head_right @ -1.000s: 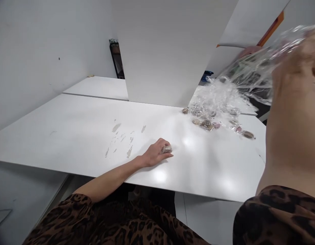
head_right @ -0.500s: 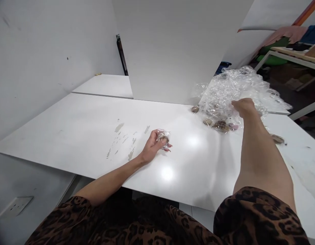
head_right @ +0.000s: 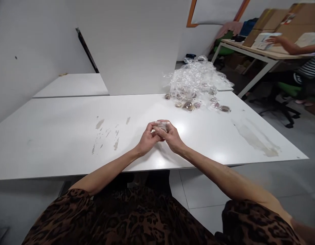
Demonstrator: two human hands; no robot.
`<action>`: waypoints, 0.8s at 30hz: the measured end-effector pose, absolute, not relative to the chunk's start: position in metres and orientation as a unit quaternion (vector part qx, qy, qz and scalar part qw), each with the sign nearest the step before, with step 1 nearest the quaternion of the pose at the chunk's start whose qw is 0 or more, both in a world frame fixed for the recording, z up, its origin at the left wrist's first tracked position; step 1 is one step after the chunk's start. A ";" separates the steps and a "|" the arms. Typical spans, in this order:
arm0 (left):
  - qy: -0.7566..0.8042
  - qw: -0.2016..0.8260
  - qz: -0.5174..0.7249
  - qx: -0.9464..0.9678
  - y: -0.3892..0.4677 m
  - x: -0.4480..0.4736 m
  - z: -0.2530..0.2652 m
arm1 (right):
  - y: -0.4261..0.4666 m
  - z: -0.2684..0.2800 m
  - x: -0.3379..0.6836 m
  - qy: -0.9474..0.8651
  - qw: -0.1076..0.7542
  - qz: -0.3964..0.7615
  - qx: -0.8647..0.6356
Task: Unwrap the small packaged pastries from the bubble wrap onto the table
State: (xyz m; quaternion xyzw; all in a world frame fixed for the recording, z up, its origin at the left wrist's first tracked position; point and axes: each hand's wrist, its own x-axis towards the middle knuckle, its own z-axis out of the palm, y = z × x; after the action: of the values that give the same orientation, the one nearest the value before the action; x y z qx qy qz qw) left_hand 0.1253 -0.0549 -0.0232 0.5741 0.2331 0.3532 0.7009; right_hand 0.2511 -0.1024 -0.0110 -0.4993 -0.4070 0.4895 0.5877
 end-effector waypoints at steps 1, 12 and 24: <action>0.238 0.689 0.343 0.592 -0.061 0.129 -0.024 | -0.108 -0.016 0.250 -0.389 0.611 0.475 -0.500; 0.304 0.543 0.341 0.705 -0.064 0.140 -0.040 | -0.059 -0.003 0.540 -0.189 0.654 -0.076 -0.729; 0.288 0.466 0.383 0.744 -0.062 0.140 -0.050 | 0.017 -0.064 0.556 -0.319 0.326 0.070 -0.887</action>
State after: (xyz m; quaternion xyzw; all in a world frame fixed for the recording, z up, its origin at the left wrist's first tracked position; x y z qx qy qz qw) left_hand 0.1398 -0.0617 -0.0500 0.7439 0.2875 0.3831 0.4660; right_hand 0.5557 0.0171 -0.0636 -0.8869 -0.3195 0.0704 0.3263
